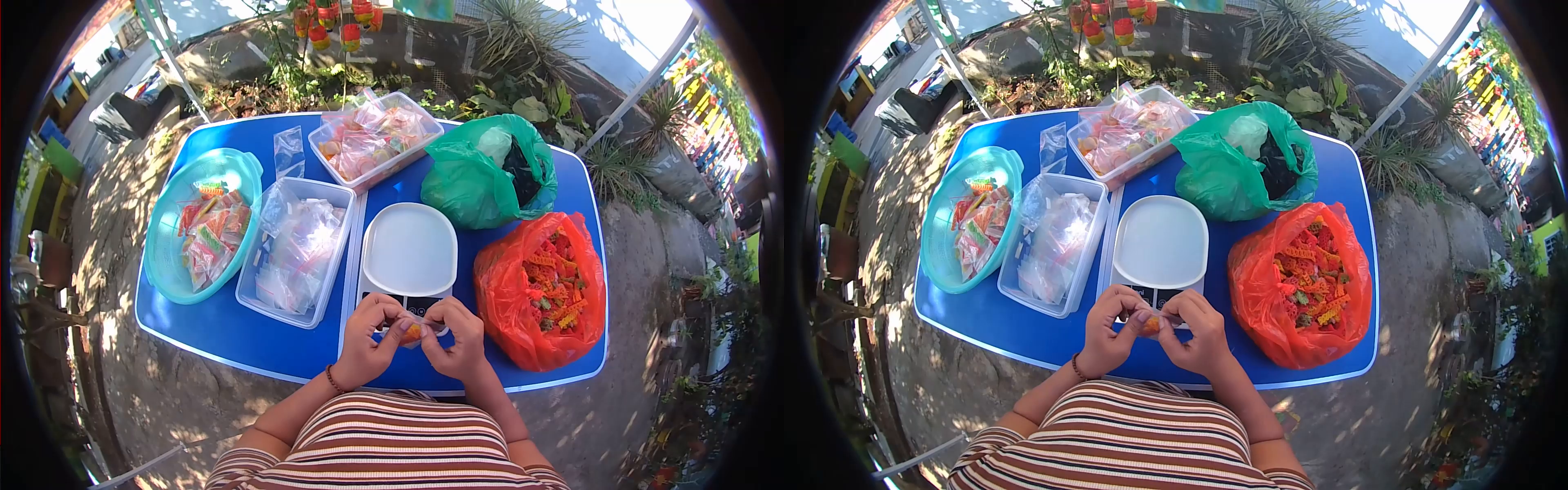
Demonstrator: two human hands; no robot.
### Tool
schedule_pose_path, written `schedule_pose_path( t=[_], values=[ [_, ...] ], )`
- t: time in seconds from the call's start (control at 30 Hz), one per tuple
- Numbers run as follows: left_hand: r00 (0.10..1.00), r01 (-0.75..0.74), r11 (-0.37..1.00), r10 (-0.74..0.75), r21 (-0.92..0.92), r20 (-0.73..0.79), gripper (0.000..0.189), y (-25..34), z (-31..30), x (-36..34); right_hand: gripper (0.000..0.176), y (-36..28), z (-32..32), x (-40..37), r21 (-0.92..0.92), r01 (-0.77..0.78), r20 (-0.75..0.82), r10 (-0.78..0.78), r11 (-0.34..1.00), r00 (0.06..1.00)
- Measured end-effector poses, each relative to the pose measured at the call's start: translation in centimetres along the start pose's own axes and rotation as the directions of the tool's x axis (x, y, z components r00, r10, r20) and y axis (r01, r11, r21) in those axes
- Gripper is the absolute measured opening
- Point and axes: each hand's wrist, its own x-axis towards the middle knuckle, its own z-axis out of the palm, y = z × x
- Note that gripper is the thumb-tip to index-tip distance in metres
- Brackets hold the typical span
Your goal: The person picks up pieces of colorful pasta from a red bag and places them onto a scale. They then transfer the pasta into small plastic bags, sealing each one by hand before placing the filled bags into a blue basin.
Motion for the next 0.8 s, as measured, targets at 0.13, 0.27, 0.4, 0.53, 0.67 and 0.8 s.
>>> schedule_pose_path(
  t=[0.13,0.27,0.4,0.53,0.67,0.8],
  values=[
    [1.000,-0.024,0.999,0.024,0.023,0.007,0.006,-0.1,0.1,-0.1,0.011,-0.4,0.4,0.0,-0.029,-0.029,0.015,0.030,0.999,0.999],
    [0.999,-0.038,0.999,0.038,-0.021,0.018,0.005,-0.1,-0.4,0.0,0.012,-0.4,0.3,0.3,-0.067,0.044,0.020,-0.043,0.997,0.999],
    [0.997,-0.079,0.988,0.079,0.132,0.007,0.006,-0.4,-0.9,-0.1,0.012,-0.6,-0.8,0.4,-0.113,0.031,0.087,-0.021,0.993,0.996],
    [0.996,-0.087,0.991,0.086,0.097,0.018,0.007,0.3,-0.7,0.1,0.011,-0.1,-1.6,0.0,-0.085,-0.026,0.100,0.034,0.996,0.994],
    [0.998,0.015,0.998,-0.011,-0.059,0.067,0.006,0.4,-0.6,0.3,0.012,-0.8,-2.1,0.1,-0.122,-0.041,0.084,0.051,0.992,0.995],
    [0.996,-0.028,0.999,0.030,-0.026,0.081,0.013,0.2,-0.9,0.1,0.022,-1.5,-1.5,0.0,0.001,-0.209,0.083,0.208,0.978,0.975]
  ],
)
